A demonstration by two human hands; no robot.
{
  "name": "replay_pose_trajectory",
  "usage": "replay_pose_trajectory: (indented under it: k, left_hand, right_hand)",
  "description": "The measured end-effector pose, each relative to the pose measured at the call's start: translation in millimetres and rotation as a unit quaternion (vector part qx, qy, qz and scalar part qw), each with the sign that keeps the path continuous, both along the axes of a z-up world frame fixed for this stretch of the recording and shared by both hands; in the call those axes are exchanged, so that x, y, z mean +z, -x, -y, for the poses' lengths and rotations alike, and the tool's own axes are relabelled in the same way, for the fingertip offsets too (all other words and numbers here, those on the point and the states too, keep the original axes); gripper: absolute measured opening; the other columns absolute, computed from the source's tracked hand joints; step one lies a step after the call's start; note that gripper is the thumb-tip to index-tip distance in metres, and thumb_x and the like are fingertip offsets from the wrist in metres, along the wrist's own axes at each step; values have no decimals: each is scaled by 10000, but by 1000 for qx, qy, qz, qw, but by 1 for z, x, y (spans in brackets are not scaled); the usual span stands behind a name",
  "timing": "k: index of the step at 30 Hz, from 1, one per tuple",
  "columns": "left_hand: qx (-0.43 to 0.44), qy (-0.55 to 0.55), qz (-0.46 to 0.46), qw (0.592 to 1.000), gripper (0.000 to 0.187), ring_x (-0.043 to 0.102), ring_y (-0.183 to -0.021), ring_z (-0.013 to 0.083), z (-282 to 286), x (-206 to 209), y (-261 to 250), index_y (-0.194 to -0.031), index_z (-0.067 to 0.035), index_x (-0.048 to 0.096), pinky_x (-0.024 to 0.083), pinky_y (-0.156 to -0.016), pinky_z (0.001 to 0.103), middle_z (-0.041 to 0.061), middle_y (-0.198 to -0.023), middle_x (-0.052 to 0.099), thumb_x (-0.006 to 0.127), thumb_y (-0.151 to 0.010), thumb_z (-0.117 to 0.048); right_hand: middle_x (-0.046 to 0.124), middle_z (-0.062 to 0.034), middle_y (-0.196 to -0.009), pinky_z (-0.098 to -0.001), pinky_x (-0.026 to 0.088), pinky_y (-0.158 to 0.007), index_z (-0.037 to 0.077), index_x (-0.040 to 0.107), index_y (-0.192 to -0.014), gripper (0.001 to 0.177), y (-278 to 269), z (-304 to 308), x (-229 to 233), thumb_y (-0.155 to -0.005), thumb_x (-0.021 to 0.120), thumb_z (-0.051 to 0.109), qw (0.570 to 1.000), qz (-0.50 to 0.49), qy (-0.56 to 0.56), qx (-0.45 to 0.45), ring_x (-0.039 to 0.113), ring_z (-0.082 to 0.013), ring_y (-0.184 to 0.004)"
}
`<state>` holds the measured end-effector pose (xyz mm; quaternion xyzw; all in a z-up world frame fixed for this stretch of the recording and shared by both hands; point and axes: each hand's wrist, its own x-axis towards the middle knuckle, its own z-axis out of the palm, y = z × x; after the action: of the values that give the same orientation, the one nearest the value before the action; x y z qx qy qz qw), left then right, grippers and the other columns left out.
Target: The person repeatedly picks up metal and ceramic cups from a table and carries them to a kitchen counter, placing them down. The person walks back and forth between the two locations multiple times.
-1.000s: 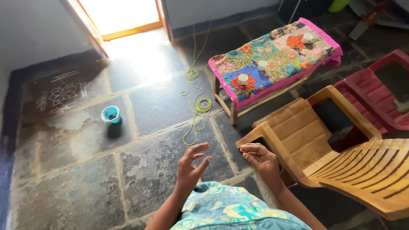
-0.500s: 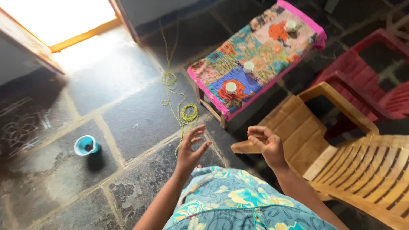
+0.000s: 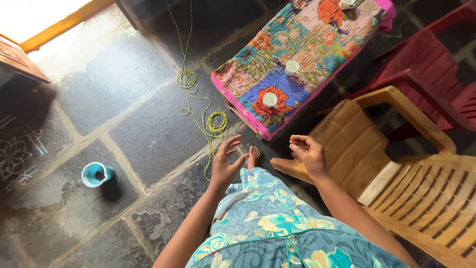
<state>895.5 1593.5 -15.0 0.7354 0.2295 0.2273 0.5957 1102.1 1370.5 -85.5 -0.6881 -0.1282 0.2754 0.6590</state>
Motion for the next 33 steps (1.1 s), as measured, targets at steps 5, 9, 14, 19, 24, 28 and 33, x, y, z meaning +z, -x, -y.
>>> replay_pose_trajectory:
  k: [5, 9, 14, 19, 24, 28, 33]
  left_hand:
    - [-22, 3, -26, 999, 652, 621, -1289, 230, -31, -23, -59, -1405, -134, 579, 529, -1033, 395, 79, -1381, 625, 835, -805, -162]
    - [-48, 6, -64, 997, 676, 619, -1291, 230, -52, -43, -101, -1422, -149, 565, 530, -1036, 397, 85, -1363, 621, 829, -800, -158]
    - [-49, 9, -66, 997, 658, 615, -1294, 233, -73, -57, -152, -1420, -138, 564, 529, -1032, 398, 89, -1385, 617, 830, -818, -136]
    - [-39, 34, -71, 996, 641, 626, -1302, 227, -84, -48, -174, -1434, -119, 558, 534, -1057, 389, 87, -1377, 626, 809, -844, -122]
    - [-9, 60, -95, 994, 621, 617, -1308, 234, -96, -35, -178, -1415, -108, 576, 531, -1051, 390, 102, -1388, 627, 821, -845, -117]
    - [0, 67, -103, 992, 611, 615, -1319, 233, -104, -37, -184, -1408, -108, 576, 537, -1061, 387, 93, -1394, 632, 821, -848, -113]
    - [-9, 99, -124, 987, 614, 626, -1311, 228, -104, -36, -189, -1414, -109, 579, 544, -1066, 386, 89, -1394, 635, 823, -851, -107]
  right_hand:
    - [732, -55, -1090, -259, 587, -918, 6, 699, -1175, 309, -68, -31, -59, -873, 767, 17, 996, 61, 65, -11, 701, -109, -1010]
    - [740, -68, -1074, -259, 583, -869, -5, 718, -1135, 316, -119, -53, -107, -836, 810, 34, 987, 117, 114, 4, 709, -121, -974]
    - [757, -82, -1014, -259, 592, -829, 5, 737, -1112, 318, -168, -81, -151, -823, 841, 87, 978, 121, 168, 37, 722, -115, -917]
    - [769, -92, -997, -281, 599, -790, 24, 733, -1141, 406, -195, -107, -184, -775, 875, 126, 960, 102, 248, 78, 744, -136, -888]
    - [760, -82, -1025, -303, 590, -783, 27, 718, -1156, 445, -207, -133, -209, -752, 879, 119, 960, 48, 264, 84, 750, -158, -900]
    - [775, -88, -958, -314, 585, -799, 22, 728, -1107, 419, -210, -148, -228, -736, 890, 131, 948, 52, 295, 108, 759, -174, -877]
    - [766, -141, -845, -347, 569, -736, 16, 775, -976, 290, -203, -156, -244, -764, 895, 174, 921, 102, 366, 91, 752, -225, -786]
